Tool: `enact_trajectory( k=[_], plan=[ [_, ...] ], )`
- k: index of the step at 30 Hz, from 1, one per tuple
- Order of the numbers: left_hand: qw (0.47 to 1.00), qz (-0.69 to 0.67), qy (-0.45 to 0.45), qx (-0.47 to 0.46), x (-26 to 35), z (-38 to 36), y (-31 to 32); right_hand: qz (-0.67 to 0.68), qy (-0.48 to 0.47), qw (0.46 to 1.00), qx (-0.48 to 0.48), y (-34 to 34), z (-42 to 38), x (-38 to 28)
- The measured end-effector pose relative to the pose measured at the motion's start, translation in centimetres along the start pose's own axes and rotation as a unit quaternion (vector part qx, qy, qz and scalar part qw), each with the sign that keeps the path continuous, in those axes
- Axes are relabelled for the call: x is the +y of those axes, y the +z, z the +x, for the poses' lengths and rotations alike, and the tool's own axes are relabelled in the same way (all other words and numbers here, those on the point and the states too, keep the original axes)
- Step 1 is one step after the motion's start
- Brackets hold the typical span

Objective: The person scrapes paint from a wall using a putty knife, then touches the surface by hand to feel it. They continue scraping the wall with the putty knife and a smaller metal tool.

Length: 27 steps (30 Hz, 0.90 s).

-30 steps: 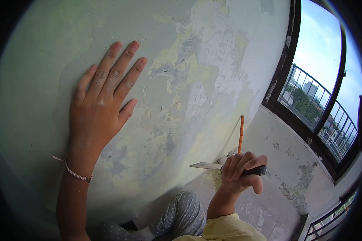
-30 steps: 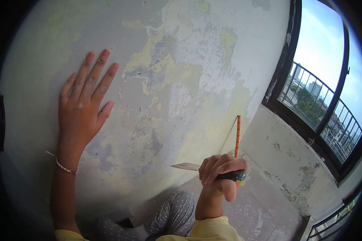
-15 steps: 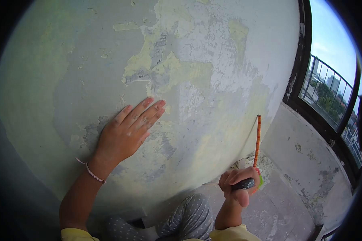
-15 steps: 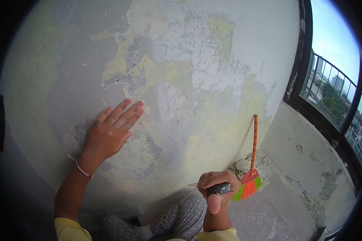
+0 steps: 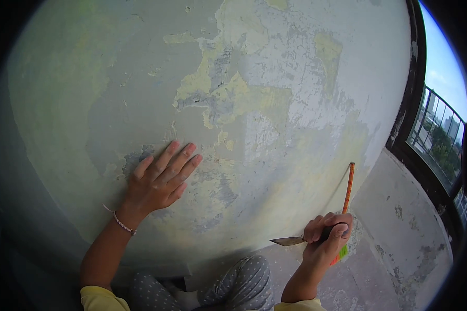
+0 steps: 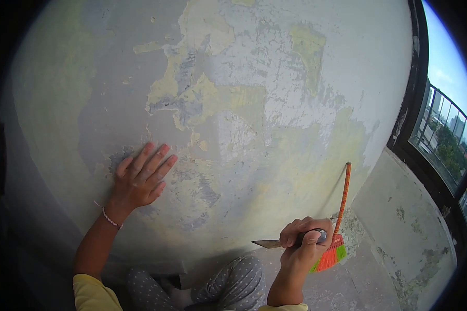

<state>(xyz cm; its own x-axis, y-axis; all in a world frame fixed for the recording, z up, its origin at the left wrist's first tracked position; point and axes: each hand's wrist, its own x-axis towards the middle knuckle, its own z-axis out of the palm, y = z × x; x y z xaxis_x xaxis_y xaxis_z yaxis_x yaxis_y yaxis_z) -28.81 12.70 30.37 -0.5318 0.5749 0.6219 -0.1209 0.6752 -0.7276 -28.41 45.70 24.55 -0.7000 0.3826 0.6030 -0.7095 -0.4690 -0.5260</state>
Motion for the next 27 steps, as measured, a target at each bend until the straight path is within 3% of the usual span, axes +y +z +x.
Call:
enact_trajectory(
  k=[8, 12, 16, 18, 19, 20, 22, 27],
  plan=[
    [1.000, 0.007, -0.024, -0.002, 0.7, 1.3, 0.3, 0.027, 0.042, 0.998, -0.027, 1.2, -0.2, 0.5],
    [0.999, 0.003, -0.037, 0.006, 1.0, 1.5, 0.3, 0.054, 0.078, 0.991, -0.094, 1.5, -0.2, -0.1],
    [0.999, -0.001, -0.047, 0.013, 0.9, 1.0, 0.2, 0.059, 0.022, 0.983, -0.171, 2.3, -0.7, -0.5],
    [0.999, -0.004, -0.051, 0.016, 0.7, 0.9, 0.1, -0.037, -0.100, 0.982, -0.158, 3.0, -1.2, -0.5],
    [0.998, -0.006, -0.054, 0.018, 0.7, 0.9, 0.0, -0.050, -0.173, 0.955, -0.237, 2.9, -0.7, -0.1],
    [0.998, -0.008, -0.056, 0.020, 0.7, 1.0, 0.1, -0.053, -0.173, 0.954, -0.238, 3.5, -0.3, -0.3],
    [0.998, -0.010, -0.061, 0.027, 0.8, 1.2, 0.2, -0.120, -0.275, 0.862, -0.409, 5.4, 0.1, -0.9],
    [0.997, -0.014, -0.066, 0.047, 0.2, 0.8, 0.2, -0.038, -0.312, 0.775, -0.549, 9.6, -1.2, 0.5]
  ],
)
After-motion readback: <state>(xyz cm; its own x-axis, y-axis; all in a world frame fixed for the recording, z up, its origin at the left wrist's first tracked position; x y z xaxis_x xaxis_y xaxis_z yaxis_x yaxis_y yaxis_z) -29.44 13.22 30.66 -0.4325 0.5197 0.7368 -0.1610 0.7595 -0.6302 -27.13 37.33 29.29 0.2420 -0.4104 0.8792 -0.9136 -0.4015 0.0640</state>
